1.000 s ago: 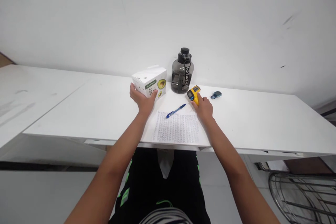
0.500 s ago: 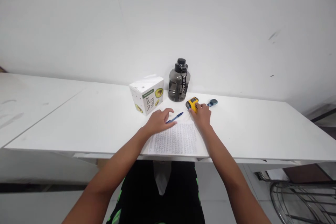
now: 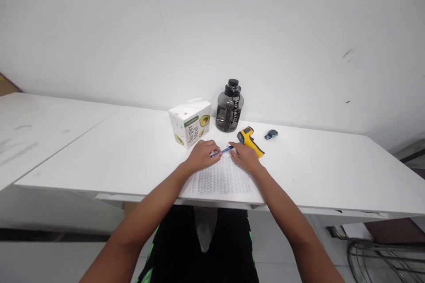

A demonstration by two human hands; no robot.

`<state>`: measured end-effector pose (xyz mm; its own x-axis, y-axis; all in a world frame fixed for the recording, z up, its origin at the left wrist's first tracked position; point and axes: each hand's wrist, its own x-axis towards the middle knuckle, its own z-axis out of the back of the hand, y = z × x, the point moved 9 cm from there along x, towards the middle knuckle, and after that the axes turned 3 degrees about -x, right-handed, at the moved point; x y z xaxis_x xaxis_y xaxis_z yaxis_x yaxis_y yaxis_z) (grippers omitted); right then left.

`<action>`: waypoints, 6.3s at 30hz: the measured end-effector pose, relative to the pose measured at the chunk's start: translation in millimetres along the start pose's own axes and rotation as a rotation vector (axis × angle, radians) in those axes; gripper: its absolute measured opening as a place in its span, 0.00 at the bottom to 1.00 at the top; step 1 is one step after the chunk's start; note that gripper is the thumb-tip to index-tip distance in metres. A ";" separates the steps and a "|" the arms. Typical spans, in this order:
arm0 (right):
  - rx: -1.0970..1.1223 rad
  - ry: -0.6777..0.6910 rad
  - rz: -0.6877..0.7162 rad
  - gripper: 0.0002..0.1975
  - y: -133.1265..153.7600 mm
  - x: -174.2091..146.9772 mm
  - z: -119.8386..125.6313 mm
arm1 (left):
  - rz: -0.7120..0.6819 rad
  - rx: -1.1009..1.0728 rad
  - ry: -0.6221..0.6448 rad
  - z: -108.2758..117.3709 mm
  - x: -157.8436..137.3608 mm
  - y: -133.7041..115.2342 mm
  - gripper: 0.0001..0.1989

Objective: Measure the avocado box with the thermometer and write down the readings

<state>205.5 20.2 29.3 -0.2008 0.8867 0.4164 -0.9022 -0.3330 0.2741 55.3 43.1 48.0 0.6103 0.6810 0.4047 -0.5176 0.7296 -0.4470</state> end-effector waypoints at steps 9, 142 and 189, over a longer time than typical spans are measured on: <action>0.318 -0.187 -0.200 0.20 -8.2 -1.0 20.7 | 0.111 -0.131 -0.041 -9.3 0.2 21.2 0.23; 0.039 -0.068 -0.277 0.21 -29.3 0.7 -1.1 | 0.211 0.051 0.070 -18.4 1.3 32.4 0.29; 0.120 -0.199 0.276 0.25 32.3 -13.0 9.4 | 0.514 -0.890 -1.034 54.4 -40.5 101.4 0.35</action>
<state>182.6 -5.1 40.9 -0.3417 0.6825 0.6461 -0.7708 -0.5969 0.2228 -54.6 93.0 29.7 -0.4180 0.8703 0.2607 0.2286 0.3785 -0.8970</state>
